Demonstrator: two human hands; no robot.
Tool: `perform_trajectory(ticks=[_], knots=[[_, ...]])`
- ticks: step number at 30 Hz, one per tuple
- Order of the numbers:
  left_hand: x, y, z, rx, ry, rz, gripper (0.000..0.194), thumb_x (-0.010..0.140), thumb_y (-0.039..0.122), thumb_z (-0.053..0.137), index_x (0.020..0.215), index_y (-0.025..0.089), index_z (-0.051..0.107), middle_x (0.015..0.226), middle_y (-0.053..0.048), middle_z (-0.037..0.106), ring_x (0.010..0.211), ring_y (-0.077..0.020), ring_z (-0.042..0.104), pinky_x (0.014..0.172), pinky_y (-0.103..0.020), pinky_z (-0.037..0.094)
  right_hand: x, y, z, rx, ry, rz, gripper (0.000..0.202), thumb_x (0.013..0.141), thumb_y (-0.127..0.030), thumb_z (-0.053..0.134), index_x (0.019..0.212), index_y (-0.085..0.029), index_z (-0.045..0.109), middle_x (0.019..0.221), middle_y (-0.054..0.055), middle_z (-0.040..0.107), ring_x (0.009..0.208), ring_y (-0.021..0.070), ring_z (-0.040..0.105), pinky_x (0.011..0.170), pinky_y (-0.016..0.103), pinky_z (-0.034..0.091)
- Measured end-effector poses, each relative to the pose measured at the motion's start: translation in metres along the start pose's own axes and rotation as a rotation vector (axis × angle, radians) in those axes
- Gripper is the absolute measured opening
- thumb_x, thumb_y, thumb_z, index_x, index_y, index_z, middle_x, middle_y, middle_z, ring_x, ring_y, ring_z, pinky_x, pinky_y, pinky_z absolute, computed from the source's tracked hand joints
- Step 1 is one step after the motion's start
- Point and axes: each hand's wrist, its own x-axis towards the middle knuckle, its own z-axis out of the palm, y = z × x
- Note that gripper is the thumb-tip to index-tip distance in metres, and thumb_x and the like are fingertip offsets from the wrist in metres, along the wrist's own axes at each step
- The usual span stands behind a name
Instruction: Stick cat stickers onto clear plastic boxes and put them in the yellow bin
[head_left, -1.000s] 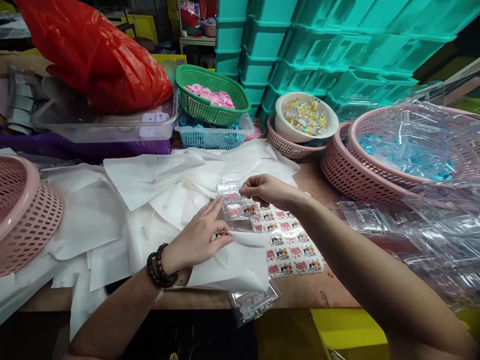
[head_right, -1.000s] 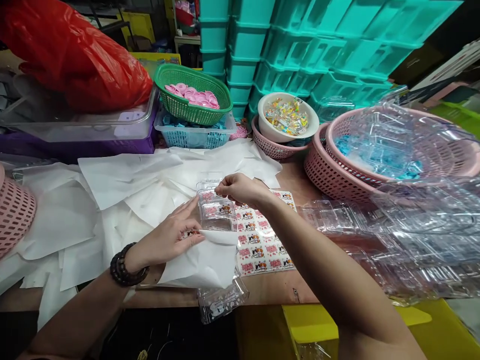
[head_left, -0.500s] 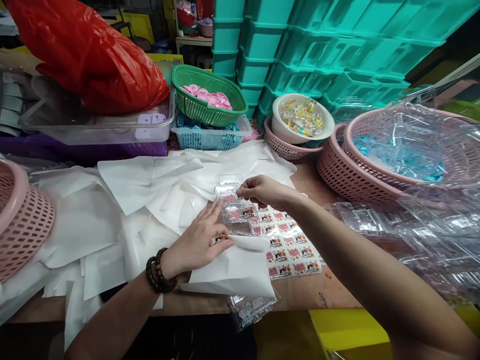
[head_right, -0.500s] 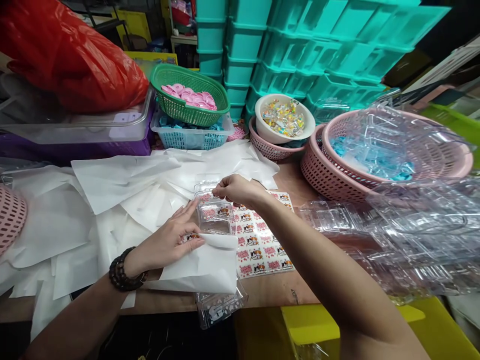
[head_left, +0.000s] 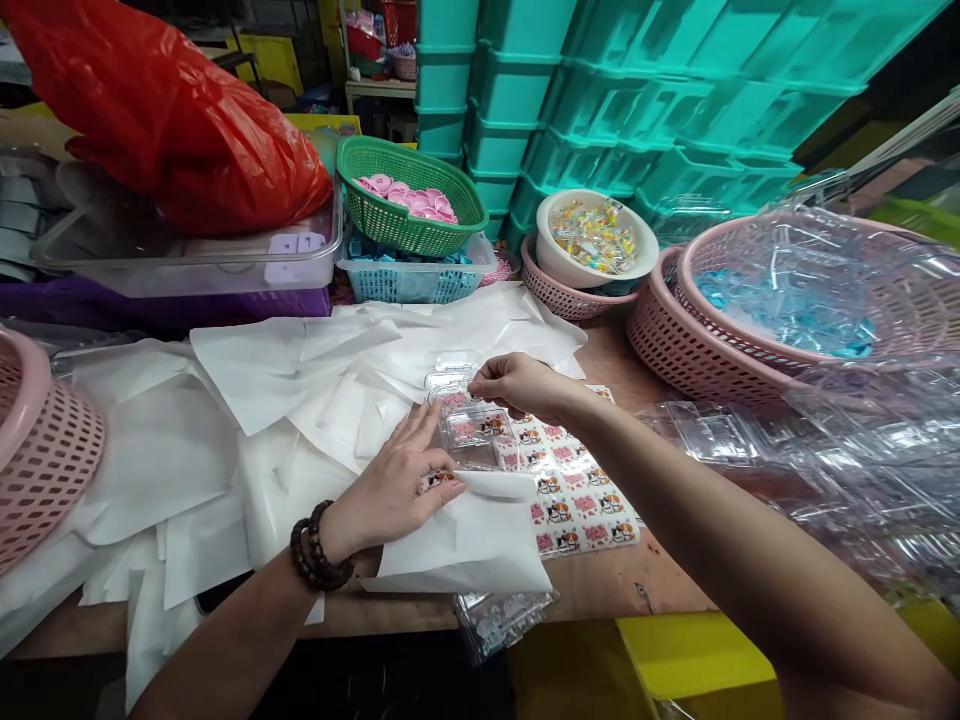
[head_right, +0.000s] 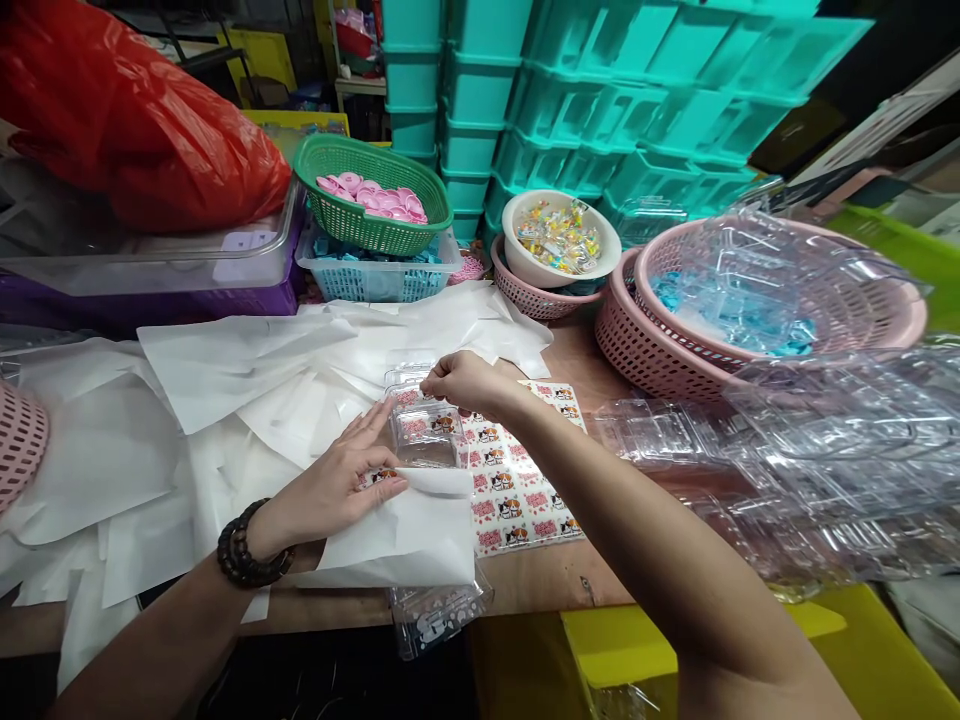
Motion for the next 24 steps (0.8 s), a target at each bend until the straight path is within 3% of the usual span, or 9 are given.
perform_trajectory(ticks=[6, 11, 13, 15, 18, 20, 22, 24], knots=[[0.002, 0.002, -0.001, 0.02, 0.012, 0.031, 0.02, 0.095, 0.035, 0.056, 0.092, 0.02, 0.068, 0.166, -0.004, 0.014, 0.153, -0.0347, 0.006, 0.122, -0.061, 0.016, -0.01, -0.008, 0.005, -0.217, 0.12, -0.012, 0.015, 0.08, -0.022, 0.07, 0.069, -0.019, 0.061, 0.057, -0.003, 0.054, 0.048, 0.0093, 0.047, 0.048, 0.025, 0.039], [0.005, 0.0, -0.004, 0.013, 0.009, 0.006, 0.022, 0.095, 0.036, 0.055, 0.084, 0.019, 0.066, 0.164, -0.006, 0.023, 0.152, -0.035, 0.016, 0.121, -0.062, 0.016, -0.013, -0.005, 0.012, -0.506, 0.24, -0.129, 0.017, 0.081, -0.031, 0.073, 0.073, -0.019, 0.064, 0.073, 0.005, 0.069, 0.072, 0.0196, 0.064, 0.066, 0.028, 0.044], [0.007, -0.001, -0.005, 0.001, 0.01, 0.008, 0.022, 0.094, 0.036, 0.056, 0.083, 0.02, 0.066, 0.164, -0.006, 0.024, 0.151, -0.0352, 0.018, 0.121, -0.062, 0.017, -0.013, 0.002, 0.012, -0.568, 0.303, -0.155, 0.017, 0.082, -0.033, 0.072, 0.086, -0.017, 0.067, 0.079, 0.009, 0.07, 0.081, 0.0246, 0.066, 0.07, 0.031, 0.045], [0.007, -0.002, -0.007, -0.008, 0.002, 0.003, 0.021, 0.093, 0.036, 0.058, 0.083, 0.02, 0.066, 0.164, -0.006, 0.025, 0.152, -0.0359, 0.016, 0.12, -0.063, 0.017, -0.018, 0.008, 0.01, -0.59, 0.399, -0.169, 0.031, 0.082, -0.033, 0.072, 0.105, -0.014, 0.065, 0.084, 0.012, 0.071, 0.086, 0.0279, 0.066, 0.072, 0.033, 0.046], [0.003, 0.002, -0.01, 0.006, 0.006, -0.009, 0.022, 0.093, 0.036, 0.058, 0.082, 0.019, 0.067, 0.164, -0.007, 0.026, 0.152, -0.0381, 0.01, 0.119, -0.066, 0.016, -0.041, 0.012, 0.009, -0.486, 0.478, -0.255, 0.043, 0.083, -0.036, 0.071, 0.117, -0.013, 0.06, 0.091, 0.012, 0.07, 0.086, 0.0264, 0.066, 0.073, 0.034, 0.047], [-0.005, 0.009, -0.014, 0.02, 0.058, 0.023, 0.023, 0.093, 0.036, 0.058, 0.08, 0.019, 0.067, 0.162, -0.008, 0.03, 0.152, -0.039, 0.013, 0.119, -0.066, 0.019, -0.065, 0.013, 0.012, -0.371, 0.312, -0.363, 0.038, 0.08, -0.04, 0.073, 0.109, -0.016, 0.065, 0.094, 0.009, 0.071, 0.085, 0.0232, 0.065, 0.073, 0.032, 0.048], [-0.016, 0.019, -0.02, 0.003, 0.12, 0.056, 0.022, 0.093, 0.034, 0.058, 0.081, 0.019, 0.069, 0.151, -0.012, 0.047, 0.144, -0.0369, 0.035, 0.114, -0.06, 0.033, -0.089, 0.013, 0.016, -0.287, 0.055, -0.404, 0.028, 0.077, -0.041, 0.074, 0.092, -0.018, 0.07, 0.086, 0.005, 0.07, 0.078, 0.0194, 0.063, 0.066, 0.028, 0.048], [-0.029, 0.028, -0.029, -0.044, 0.124, 0.045, 0.02, 0.093, 0.032, 0.057, 0.084, 0.02, 0.07, 0.121, -0.012, 0.067, 0.117, -0.0293, 0.06, 0.101, -0.048, 0.049, -0.103, 0.015, 0.016, -0.189, -0.15, -0.358, 0.025, 0.078, -0.044, 0.072, 0.08, -0.018, 0.07, 0.073, 0.002, 0.067, 0.068, 0.0161, 0.061, 0.06, 0.026, 0.045]])
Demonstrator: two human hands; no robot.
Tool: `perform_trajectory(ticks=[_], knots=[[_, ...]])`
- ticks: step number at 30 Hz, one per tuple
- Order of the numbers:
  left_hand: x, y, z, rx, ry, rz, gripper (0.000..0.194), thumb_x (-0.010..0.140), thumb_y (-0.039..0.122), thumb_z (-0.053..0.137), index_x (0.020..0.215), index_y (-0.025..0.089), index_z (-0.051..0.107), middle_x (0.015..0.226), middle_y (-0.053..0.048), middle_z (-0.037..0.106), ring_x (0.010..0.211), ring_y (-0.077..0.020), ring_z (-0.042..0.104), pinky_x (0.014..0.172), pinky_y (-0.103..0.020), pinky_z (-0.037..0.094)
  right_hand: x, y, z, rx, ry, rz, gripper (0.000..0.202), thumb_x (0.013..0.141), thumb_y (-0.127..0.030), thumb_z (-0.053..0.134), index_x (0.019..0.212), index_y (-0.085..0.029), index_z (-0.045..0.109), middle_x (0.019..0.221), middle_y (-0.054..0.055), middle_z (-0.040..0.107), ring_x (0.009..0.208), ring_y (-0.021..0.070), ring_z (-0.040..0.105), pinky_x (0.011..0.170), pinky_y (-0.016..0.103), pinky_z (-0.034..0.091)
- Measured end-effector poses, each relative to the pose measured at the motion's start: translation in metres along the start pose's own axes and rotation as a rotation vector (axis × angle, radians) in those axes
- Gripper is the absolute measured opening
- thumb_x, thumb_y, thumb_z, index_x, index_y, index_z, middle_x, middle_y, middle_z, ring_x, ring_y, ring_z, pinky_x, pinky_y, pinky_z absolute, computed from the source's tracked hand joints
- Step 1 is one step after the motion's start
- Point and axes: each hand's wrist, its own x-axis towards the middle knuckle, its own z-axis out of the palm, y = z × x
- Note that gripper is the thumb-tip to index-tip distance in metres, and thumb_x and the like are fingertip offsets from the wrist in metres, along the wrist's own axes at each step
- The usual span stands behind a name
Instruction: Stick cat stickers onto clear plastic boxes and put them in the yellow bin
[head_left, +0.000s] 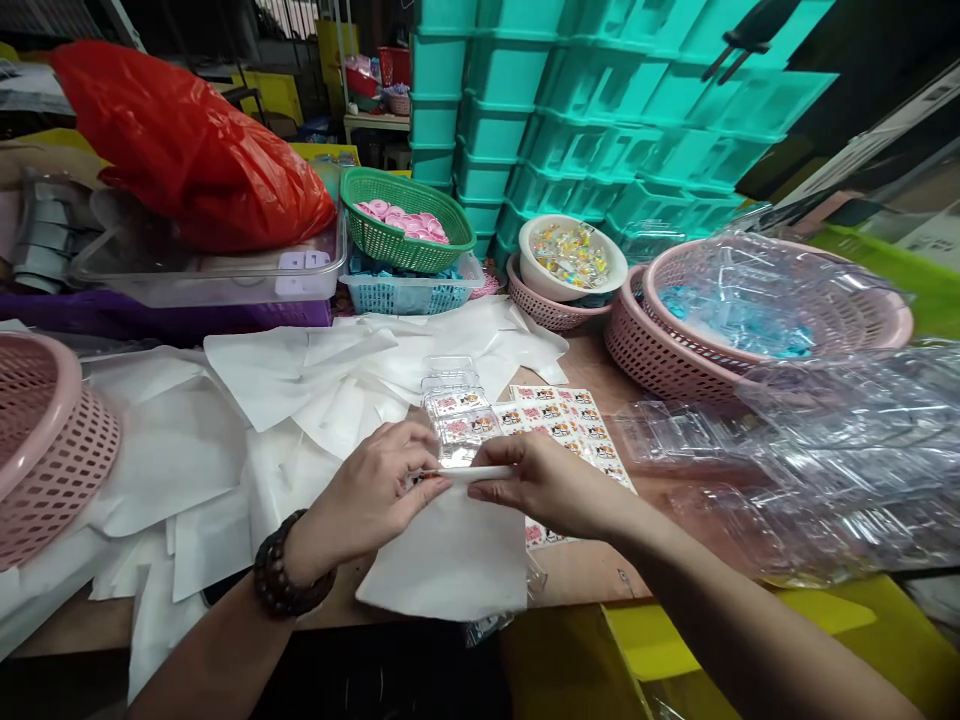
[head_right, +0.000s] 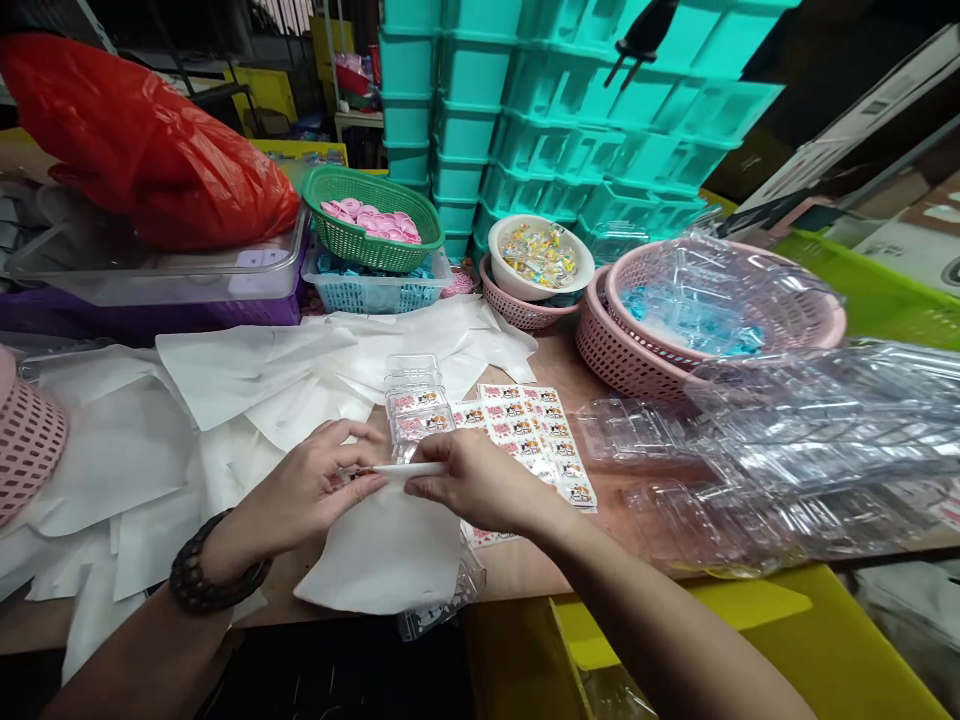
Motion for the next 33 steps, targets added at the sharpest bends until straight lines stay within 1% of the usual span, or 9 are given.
perform_trajectory(ticks=[3, 6, 10, 14, 17, 21, 23, 27, 33], knots=[[-0.009, 0.004, -0.012, -0.106, -0.033, -0.073, 0.018, 0.092, 0.032, 0.058, 0.085, 0.021, 0.07, 0.102, -0.008, 0.071, 0.096, -0.0226, 0.067, 0.087, -0.037, 0.055, 0.007, 0.01, -0.011, 0.197, 0.057, 0.094, 0.039, 0.081, -0.056, 0.065, 0.083, -0.017, 0.07, 0.08, 0.005, 0.07, 0.07, 0.0167, 0.063, 0.06, 0.026, 0.047], [-0.006, -0.007, -0.014, -0.216, -0.023, -0.102, 0.019, 0.088, 0.036, 0.064, 0.078, 0.02, 0.068, 0.145, -0.01, 0.053, 0.133, -0.0296, 0.051, 0.1, -0.04, 0.05, 0.04, 0.026, -0.028, 0.109, 0.369, 0.318, 0.055, 0.085, -0.064, 0.058, 0.099, -0.012, 0.07, 0.109, 0.016, 0.071, 0.095, 0.0241, 0.066, 0.075, 0.031, 0.05], [-0.002, -0.017, -0.003, -0.343, -0.16, -0.108, 0.024, 0.082, 0.041, 0.071, 0.073, 0.019, 0.067, 0.16, -0.009, 0.035, 0.149, -0.0353, 0.027, 0.11, -0.05, 0.04, 0.09, 0.032, -0.03, 0.021, 0.36, 0.513, 0.07, 0.082, -0.066, 0.06, 0.115, -0.004, 0.067, 0.125, 0.027, 0.064, 0.112, 0.0337, 0.063, 0.087, 0.04, 0.05], [-0.022, -0.009, 0.0, -0.392, -0.192, -0.152, 0.02, 0.083, 0.034, 0.069, 0.073, 0.018, 0.067, 0.161, -0.007, 0.033, 0.148, -0.0364, 0.028, 0.096, -0.041, 0.053, 0.119, 0.025, -0.019, 0.032, 0.3, 0.523, 0.064, 0.077, -0.057, 0.071, 0.119, -0.01, 0.066, 0.124, 0.019, 0.067, 0.107, 0.0299, 0.066, 0.084, 0.036, 0.052], [-0.045, -0.003, -0.007, -0.422, -0.177, -0.189, 0.02, 0.085, 0.033, 0.068, 0.073, 0.018, 0.067, 0.156, -0.008, 0.042, 0.138, -0.0339, 0.044, 0.082, -0.032, 0.057, 0.13, 0.019, -0.02, -0.009, 0.296, 0.519, 0.062, 0.074, -0.057, 0.075, 0.114, -0.01, 0.068, 0.114, 0.016, 0.071, 0.096, 0.0273, 0.068, 0.079, 0.034, 0.053], [-0.068, -0.004, -0.015, -0.474, -0.18, -0.184, 0.016, 0.087, 0.032, 0.065, 0.082, 0.019, 0.073, 0.111, -0.009, 0.072, 0.099, -0.021, 0.067, 0.075, -0.026, 0.055, 0.135, 0.006, -0.019, -0.168, 0.423, 0.501, 0.065, 0.075, -0.052, 0.076, 0.12, -0.007, 0.061, 0.116, 0.019, 0.066, 0.104, 0.0312, 0.063, 0.084, 0.038, 0.049], [-0.075, -0.007, -0.016, -0.475, -0.195, -0.214, 0.017, 0.087, 0.033, 0.065, 0.084, 0.019, 0.075, 0.089, -0.006, 0.073, 0.082, -0.0172, 0.067, 0.07, -0.024, 0.054, 0.136, -0.002, -0.01, -0.365, 0.542, 0.454, 0.063, 0.082, -0.039, 0.07, 0.134, -0.008, 0.049, 0.131, 0.022, 0.056, 0.12, 0.0351, 0.052, 0.094, 0.045, 0.043], [-0.078, -0.013, -0.015, -0.495, -0.15, -0.368, 0.019, 0.079, 0.035, 0.072, 0.089, 0.018, 0.075, 0.087, -0.004, 0.074, 0.081, -0.0175, 0.067, 0.067, -0.023, 0.054, 0.144, -0.016, 0.016, -0.8, 0.628, 0.335, 0.05, 0.093, -0.014, 0.048, 0.141, -0.007, 0.04, 0.135, 0.027, 0.048, 0.123, 0.0365, 0.044, 0.093, 0.051, 0.039], [-0.072, -0.023, -0.009, -0.471, -0.031, -0.372, 0.023, 0.077, 0.041, 0.074, 0.076, 0.018, 0.073, 0.08, -0.003, 0.072, 0.078, -0.017, 0.067, 0.072, -0.025, 0.056, 0.147, -0.034, 0.02, -0.844, 0.523, 0.325, 0.054, 0.09, -0.045, 0.061, 0.127, -0.006, 0.057, 0.128, 0.025, 0.055, 0.117, 0.0361, 0.05, 0.093, 0.049, 0.042]])
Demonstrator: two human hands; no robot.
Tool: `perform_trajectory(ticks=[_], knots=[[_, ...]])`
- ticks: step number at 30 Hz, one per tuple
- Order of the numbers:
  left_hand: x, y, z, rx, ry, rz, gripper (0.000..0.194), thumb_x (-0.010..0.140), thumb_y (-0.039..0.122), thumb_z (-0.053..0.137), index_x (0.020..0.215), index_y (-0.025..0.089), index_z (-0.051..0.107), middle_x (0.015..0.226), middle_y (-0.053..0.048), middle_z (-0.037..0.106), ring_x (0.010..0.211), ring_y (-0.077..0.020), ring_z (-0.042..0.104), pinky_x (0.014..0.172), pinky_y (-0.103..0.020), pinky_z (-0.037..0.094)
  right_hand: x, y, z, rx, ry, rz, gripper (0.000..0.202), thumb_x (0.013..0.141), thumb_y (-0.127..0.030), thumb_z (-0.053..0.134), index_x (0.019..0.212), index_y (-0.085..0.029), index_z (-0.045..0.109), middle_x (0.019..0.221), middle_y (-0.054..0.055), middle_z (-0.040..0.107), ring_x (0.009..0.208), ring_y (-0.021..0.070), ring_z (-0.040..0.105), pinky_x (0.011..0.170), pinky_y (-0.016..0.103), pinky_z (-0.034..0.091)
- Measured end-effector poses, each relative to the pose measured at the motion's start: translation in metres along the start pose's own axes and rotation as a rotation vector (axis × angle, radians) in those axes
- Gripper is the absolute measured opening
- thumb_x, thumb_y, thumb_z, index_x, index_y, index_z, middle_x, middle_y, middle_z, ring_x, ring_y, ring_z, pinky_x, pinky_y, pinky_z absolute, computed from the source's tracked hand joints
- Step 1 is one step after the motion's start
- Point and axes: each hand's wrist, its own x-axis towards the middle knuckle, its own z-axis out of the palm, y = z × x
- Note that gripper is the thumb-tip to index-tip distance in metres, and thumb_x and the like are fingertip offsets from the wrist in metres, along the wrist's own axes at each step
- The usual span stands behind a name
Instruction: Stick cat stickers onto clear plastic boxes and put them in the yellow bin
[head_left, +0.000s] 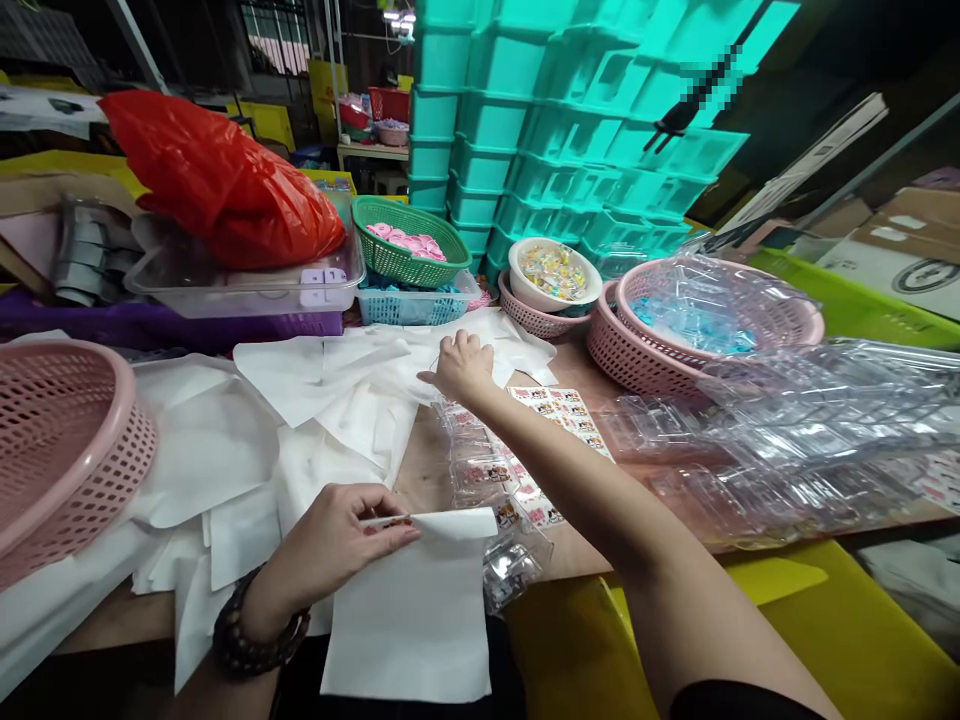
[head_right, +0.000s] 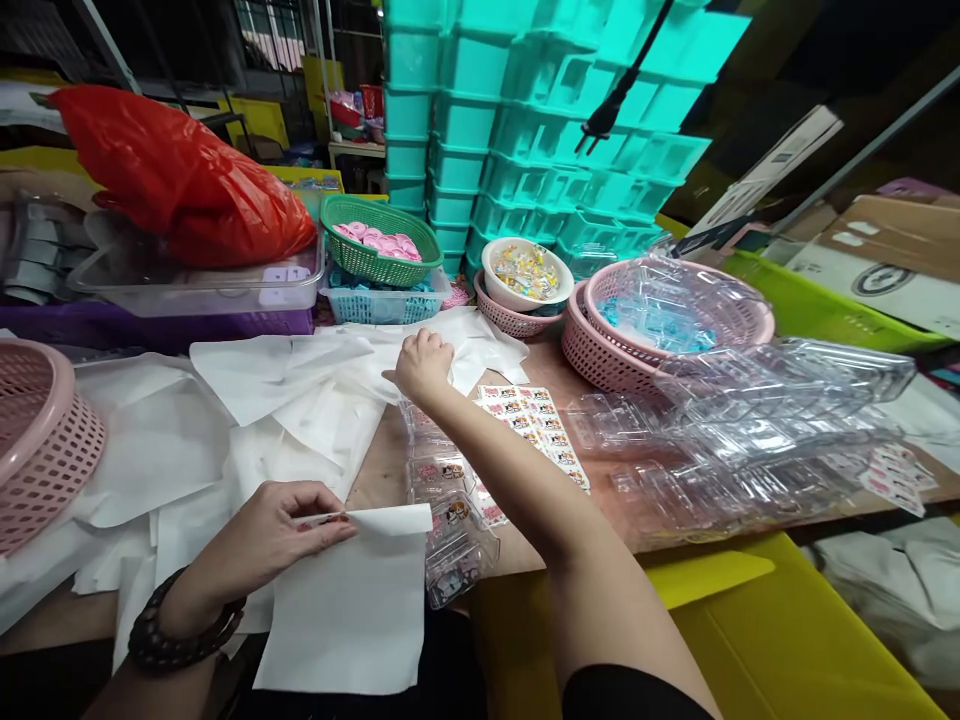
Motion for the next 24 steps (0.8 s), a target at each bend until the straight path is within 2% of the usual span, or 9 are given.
perform_trajectory(ticks=[3, 5, 8, 10, 12, 14, 17, 19, 24], knots=[[0.002, -0.002, 0.003, -0.008, 0.018, 0.046, 0.023, 0.077, 0.042, 0.075, 0.075, 0.018, 0.076, 0.085, -0.005, 0.072, 0.082, -0.0181, 0.067, 0.073, -0.024, 0.056, -0.026, 0.005, -0.023, 0.116, 0.04, -0.093, 0.051, 0.095, -0.052, 0.051, 0.124, -0.011, 0.061, 0.129, 0.02, 0.056, 0.121, 0.0335, 0.05, 0.097, 0.047, 0.042], [0.003, -0.001, 0.007, -0.04, 0.014, 0.019, 0.024, 0.074, 0.042, 0.078, 0.078, 0.018, 0.077, 0.084, -0.005, 0.073, 0.079, -0.0176, 0.068, 0.069, -0.024, 0.056, -0.06, 0.011, -0.037, 0.325, -0.015, -0.237, 0.049, 0.092, -0.051, 0.058, 0.125, -0.015, 0.061, 0.126, 0.016, 0.059, 0.115, 0.0285, 0.056, 0.094, 0.041, 0.044], [0.007, 0.001, 0.013, -0.17, 0.049, -0.03, 0.033, 0.068, 0.044, 0.083, 0.082, 0.015, 0.074, 0.066, -0.001, 0.069, 0.059, -0.0129, 0.063, 0.053, -0.021, 0.049, -0.114, 0.022, -0.046, 0.57, -0.437, -0.474, 0.05, 0.074, -0.039, 0.08, 0.116, -0.017, 0.064, 0.106, 0.008, 0.067, 0.089, 0.0199, 0.063, 0.075, 0.029, 0.048], [0.011, 0.002, 0.017, -0.297, 0.102, 0.001, 0.039, 0.062, 0.041, 0.088, 0.086, 0.015, 0.07, 0.063, 0.001, 0.068, 0.056, -0.0113, 0.062, 0.053, -0.019, 0.048, -0.14, 0.032, -0.043, 0.614, -0.558, -0.436, 0.028, 0.074, -0.029, 0.079, 0.096, -0.017, 0.067, 0.084, 0.001, 0.067, 0.072, 0.0151, 0.059, 0.063, 0.025, 0.042], [0.014, 0.002, 0.021, -0.42, 0.127, 0.036, 0.05, 0.055, 0.035, 0.092, 0.094, 0.015, 0.068, 0.071, 0.0, 0.072, 0.063, -0.0125, 0.067, 0.06, -0.021, 0.053, -0.153, 0.042, -0.039, 0.663, -0.538, -0.342, 0.012, 0.079, -0.025, 0.073, 0.084, -0.017, 0.065, 0.072, -0.002, 0.063, 0.064, 0.0128, 0.055, 0.058, 0.024, 0.038], [0.016, 0.001, 0.026, -0.512, 0.104, 0.018, 0.056, 0.054, 0.033, 0.093, 0.099, 0.015, 0.067, 0.077, -0.002, 0.075, 0.067, -0.0142, 0.07, 0.064, -0.023, 0.056, -0.157, 0.052, -0.038, 0.685, -0.526, -0.313, 0.014, 0.081, -0.029, 0.07, 0.084, -0.016, 0.065, 0.073, -0.001, 0.064, 0.065, 0.014, 0.057, 0.059, 0.025, 0.04], [0.018, -0.001, 0.035, -0.577, 0.041, -0.013, 0.047, 0.058, 0.038, 0.091, 0.092, 0.013, 0.07, 0.079, -0.005, 0.077, 0.068, -0.0158, 0.071, 0.066, -0.027, 0.058, -0.161, 0.062, -0.044, 0.63, -0.507, -0.39, 0.046, 0.073, -0.049, 0.078, 0.104, -0.017, 0.068, 0.098, 0.008, 0.073, 0.087, 0.0235, 0.066, 0.074, 0.032, 0.048], [0.018, -0.002, 0.039, -0.58, 0.004, -0.011, 0.043, 0.059, 0.039, 0.091, 0.087, 0.013, 0.072, 0.081, -0.006, 0.077, 0.071, -0.0165, 0.071, 0.069, -0.027, 0.058, -0.167, 0.064, -0.048, 0.608, -0.432, -0.45, 0.065, 0.067, -0.053, 0.083, 0.118, -0.018, 0.065, 0.116, 0.012, 0.071, 0.104, 0.0287, 0.066, 0.088, 0.039, 0.048], [0.016, -0.003, 0.043, -0.488, -0.018, 0.039, 0.035, 0.067, 0.043, 0.085, 0.072, 0.012, 0.071, 0.063, 0.0, 0.068, 0.058, -0.0101, 0.062, 0.057, -0.021, 0.05, -0.179, 0.061, -0.043, 0.578, -0.128, -0.356, 0.012, 0.088, -0.034, 0.069, 0.092, -0.024, 0.073, 0.088, 0.002, 0.078, 0.084, 0.0217, 0.072, 0.106, 0.053, 0.034]])
